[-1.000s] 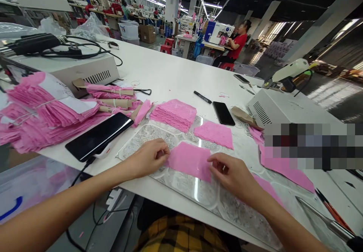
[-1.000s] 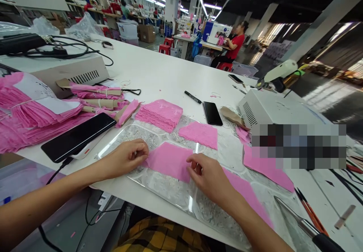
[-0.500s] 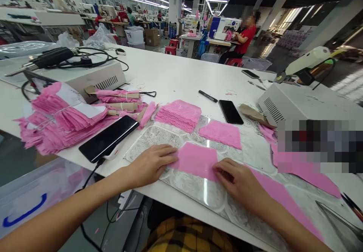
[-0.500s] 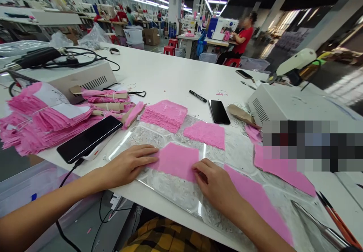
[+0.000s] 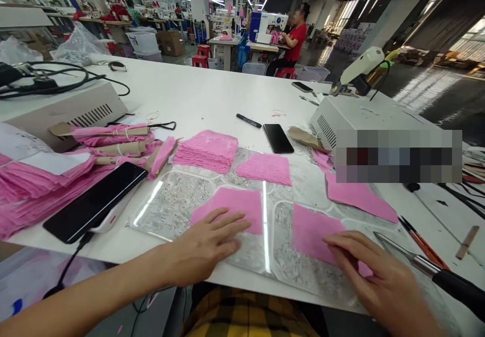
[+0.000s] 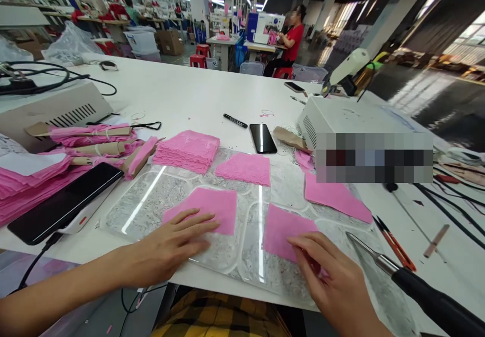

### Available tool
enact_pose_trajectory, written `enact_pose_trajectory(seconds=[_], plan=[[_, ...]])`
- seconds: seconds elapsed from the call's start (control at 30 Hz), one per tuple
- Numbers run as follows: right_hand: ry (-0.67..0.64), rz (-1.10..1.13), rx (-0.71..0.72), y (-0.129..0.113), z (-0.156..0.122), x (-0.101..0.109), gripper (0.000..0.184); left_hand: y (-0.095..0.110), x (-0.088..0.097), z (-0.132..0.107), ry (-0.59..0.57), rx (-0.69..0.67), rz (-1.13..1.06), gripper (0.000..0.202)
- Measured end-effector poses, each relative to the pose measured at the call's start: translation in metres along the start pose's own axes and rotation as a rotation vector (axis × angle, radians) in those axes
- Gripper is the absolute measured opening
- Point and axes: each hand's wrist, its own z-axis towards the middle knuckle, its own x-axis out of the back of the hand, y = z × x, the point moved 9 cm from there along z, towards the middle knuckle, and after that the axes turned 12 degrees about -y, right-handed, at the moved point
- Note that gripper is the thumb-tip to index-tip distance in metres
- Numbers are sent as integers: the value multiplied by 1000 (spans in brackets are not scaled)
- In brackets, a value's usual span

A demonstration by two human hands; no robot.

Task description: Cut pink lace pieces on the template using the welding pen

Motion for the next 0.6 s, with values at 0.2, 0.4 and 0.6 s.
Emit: enact_pose_trajectory(seconds=[0.2,0.4,0.6], plan=[[36,153,-420,72,-80,26,17,15,16,8,-99,-70,-322,26],[257,64,-516,85,-123,48,15,19,13,84,-61,-219,-105,31],[252,-180,-212,52,-96,42,27,22,-17,155,-264,-294,67,40]])
